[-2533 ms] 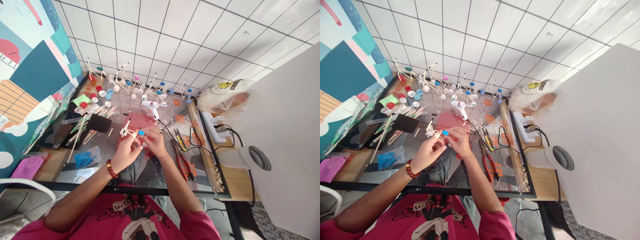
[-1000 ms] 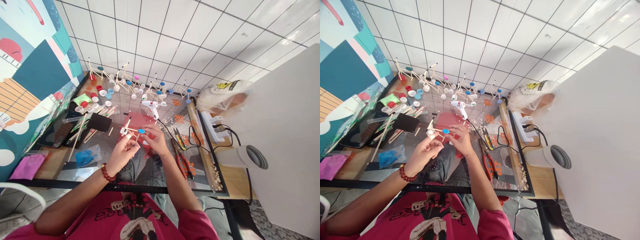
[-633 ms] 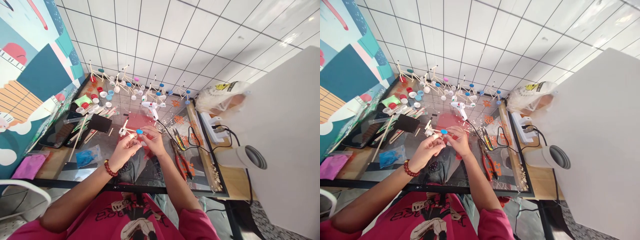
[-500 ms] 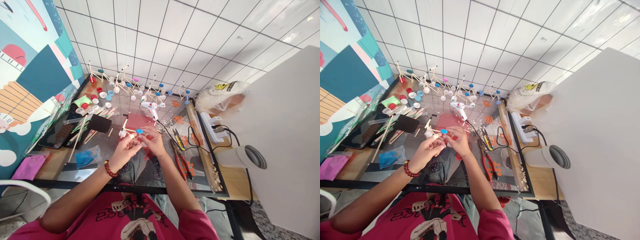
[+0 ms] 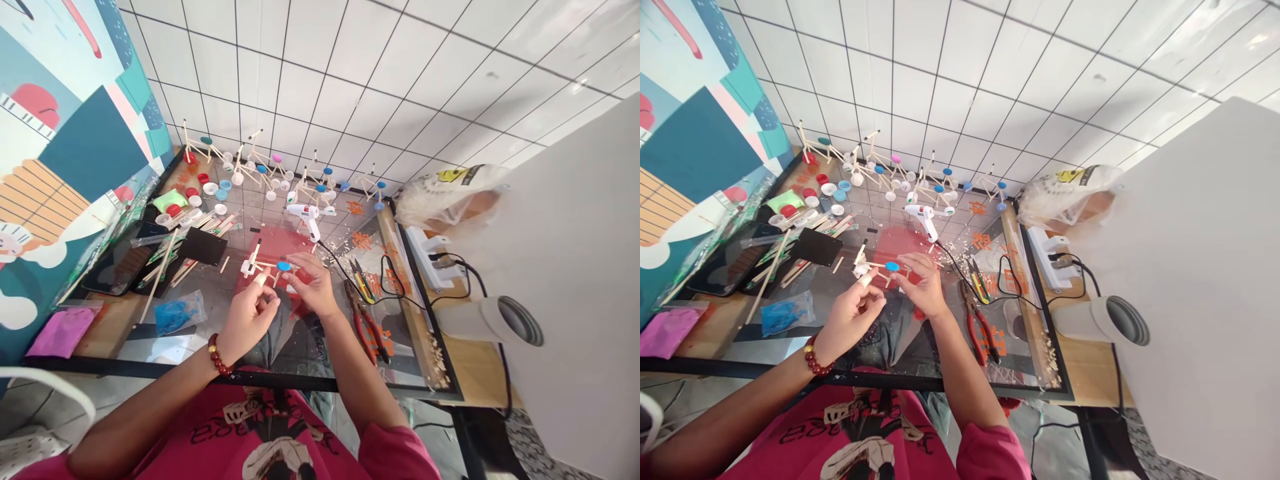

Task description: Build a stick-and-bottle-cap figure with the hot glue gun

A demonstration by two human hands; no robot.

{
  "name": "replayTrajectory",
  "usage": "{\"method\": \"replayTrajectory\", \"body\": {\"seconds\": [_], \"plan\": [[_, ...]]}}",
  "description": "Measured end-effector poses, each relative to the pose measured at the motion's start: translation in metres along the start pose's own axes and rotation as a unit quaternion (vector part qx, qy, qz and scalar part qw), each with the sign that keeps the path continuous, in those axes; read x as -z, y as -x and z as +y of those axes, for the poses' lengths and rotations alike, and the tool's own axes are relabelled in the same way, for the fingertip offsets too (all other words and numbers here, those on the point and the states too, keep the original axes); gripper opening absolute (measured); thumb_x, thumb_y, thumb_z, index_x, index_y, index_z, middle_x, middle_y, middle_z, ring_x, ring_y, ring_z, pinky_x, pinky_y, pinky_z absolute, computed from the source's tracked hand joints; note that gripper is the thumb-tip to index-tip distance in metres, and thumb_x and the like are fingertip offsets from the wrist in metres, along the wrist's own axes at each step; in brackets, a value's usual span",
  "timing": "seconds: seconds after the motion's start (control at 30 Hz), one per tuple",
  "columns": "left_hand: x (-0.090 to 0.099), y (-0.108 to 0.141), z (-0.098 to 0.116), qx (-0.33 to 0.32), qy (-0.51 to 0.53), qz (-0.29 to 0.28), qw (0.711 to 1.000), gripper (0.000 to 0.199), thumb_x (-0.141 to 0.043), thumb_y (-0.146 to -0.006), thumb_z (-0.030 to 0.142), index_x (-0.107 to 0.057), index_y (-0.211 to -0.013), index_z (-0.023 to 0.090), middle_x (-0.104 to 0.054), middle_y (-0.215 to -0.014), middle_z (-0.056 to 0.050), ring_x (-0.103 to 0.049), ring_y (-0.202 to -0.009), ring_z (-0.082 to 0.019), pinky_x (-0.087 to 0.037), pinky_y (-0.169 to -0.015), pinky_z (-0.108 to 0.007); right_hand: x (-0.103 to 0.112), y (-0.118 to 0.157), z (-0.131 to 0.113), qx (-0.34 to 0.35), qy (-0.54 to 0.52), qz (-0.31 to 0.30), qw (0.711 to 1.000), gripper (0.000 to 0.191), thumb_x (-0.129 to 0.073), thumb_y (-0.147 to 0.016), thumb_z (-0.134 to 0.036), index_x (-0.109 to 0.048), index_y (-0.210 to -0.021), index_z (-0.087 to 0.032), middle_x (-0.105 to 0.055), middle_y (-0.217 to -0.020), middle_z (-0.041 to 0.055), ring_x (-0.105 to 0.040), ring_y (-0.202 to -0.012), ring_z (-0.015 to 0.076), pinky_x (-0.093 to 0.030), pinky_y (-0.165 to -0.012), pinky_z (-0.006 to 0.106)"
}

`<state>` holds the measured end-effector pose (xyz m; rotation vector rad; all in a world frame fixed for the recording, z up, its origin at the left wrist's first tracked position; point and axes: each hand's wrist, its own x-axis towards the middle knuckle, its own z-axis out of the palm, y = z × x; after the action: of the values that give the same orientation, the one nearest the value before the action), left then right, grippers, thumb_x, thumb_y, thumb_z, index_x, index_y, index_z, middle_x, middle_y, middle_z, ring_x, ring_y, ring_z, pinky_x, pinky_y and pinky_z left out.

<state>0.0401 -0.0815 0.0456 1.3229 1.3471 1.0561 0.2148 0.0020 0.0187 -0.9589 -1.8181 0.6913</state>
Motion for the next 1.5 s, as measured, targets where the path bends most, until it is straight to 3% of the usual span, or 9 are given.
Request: {"method": "replayTrajectory", "body": {"seconds": [0.13, 0.43, 0.73, 0.97, 1.33, 1.4, 1.5], "plan": [[-0.004, -0.007, 0.000, -0.043, -0.045, -0.004, 0.998, 0.068, -0.059, -0.089, 0.027, -0.039, -0.153, 0.016, -0.067, -0.087, 0.000, -0.053, -0.058, -0.011, -0.045, -0.060, -0.025, 0.001, 0.001, 0.000, 0.011, 0.032, 0.009, 0.999, 0.030, -0.075, -0.088, -0.039, -0.075, -0.116, -0.029, -0.076, -0.115, 0.0076, -0.068, -0.112, 0.0242, -0.049, -0.105, 0.046], [-0.005, -0.017, -0.002, -0.055, -0.052, -0.018, 0.997, 0.049, -0.061, -0.089, 0.026, -0.057, -0.138, 0.017, -0.068, -0.085, 0.000, -0.051, -0.055, -0.010, -0.043, -0.057, -0.024, -0.006, 0.001, 0.006, 0.019, 0.042, -0.004, 0.999, 0.024, -0.072, -0.091, -0.041, -0.076, -0.112, -0.030, -0.077, -0.113, 0.0058, -0.070, -0.110, 0.0238, -0.050, -0.103, 0.047], [-0.005, -0.017, -0.001, -0.040, -0.022, -0.048, 0.998, 0.066, -0.060, -0.091, 0.028, -0.041, -0.153, 0.018, -0.068, -0.085, 0.001, -0.052, -0.059, -0.010, -0.044, -0.057, -0.024, -0.008, 0.002, 0.006, 0.023, 0.006, 0.007, 1.000, 0.020, -0.070, -0.092, -0.038, -0.077, -0.109, -0.030, -0.078, -0.109, 0.0054, -0.071, -0.105, 0.0224, -0.054, -0.098, 0.043], [-0.005, -0.009, -0.006, -0.044, -0.017, -0.025, 0.999, 0.067, -0.059, -0.093, 0.028, -0.037, -0.155, 0.020, -0.069, -0.090, 0.000, -0.054, -0.061, -0.010, -0.046, -0.059, -0.024, -0.009, 0.003, 0.005, 0.003, -0.009, 0.008, 1.000, 0.020, -0.072, -0.091, -0.036, -0.077, -0.110, -0.031, -0.078, -0.110, 0.0053, -0.071, -0.106, 0.0229, -0.054, -0.099, 0.044], [-0.003, -0.009, 0.005, 0.037, 0.109, -0.049, 0.992, 0.067, -0.064, -0.090, 0.037, -0.040, -0.150, 0.017, -0.068, -0.091, -0.003, -0.053, -0.062, -0.011, -0.044, -0.054, -0.024, -0.010, 0.004, 0.007, -0.001, -0.002, 0.010, 1.000, 0.020, -0.072, -0.091, -0.038, -0.077, -0.109, -0.031, -0.078, -0.110, 0.0056, -0.071, -0.107, 0.0222, -0.054, -0.100, 0.043], [-0.002, -0.008, 0.005, 0.006, 0.067, -0.034, 0.997, 0.066, -0.061, -0.092, 0.036, -0.038, -0.152, 0.019, -0.069, -0.093, -0.003, -0.054, -0.061, -0.011, -0.045, -0.057, -0.024, -0.010, 0.004, 0.007, 0.003, 0.002, 0.009, 1.000, 0.021, -0.071, -0.091, -0.037, -0.077, -0.110, -0.031, -0.078, -0.110, 0.0058, -0.071, -0.106, 0.0222, -0.054, -0.100, 0.043], [0.001, -0.007, 0.001, -0.083, -0.102, -0.003, 0.991, 0.061, -0.057, -0.094, 0.029, -0.042, -0.152, 0.022, -0.072, -0.091, -0.003, -0.056, -0.061, -0.013, -0.047, -0.066, -0.026, -0.010, 0.003, 0.007, 0.011, 0.014, 0.007, 1.000, 0.022, -0.070, -0.092, -0.036, -0.077, -0.112, -0.030, -0.077, -0.111, 0.0063, -0.071, -0.106, 0.0224, -0.054, -0.100, 0.043]]}}
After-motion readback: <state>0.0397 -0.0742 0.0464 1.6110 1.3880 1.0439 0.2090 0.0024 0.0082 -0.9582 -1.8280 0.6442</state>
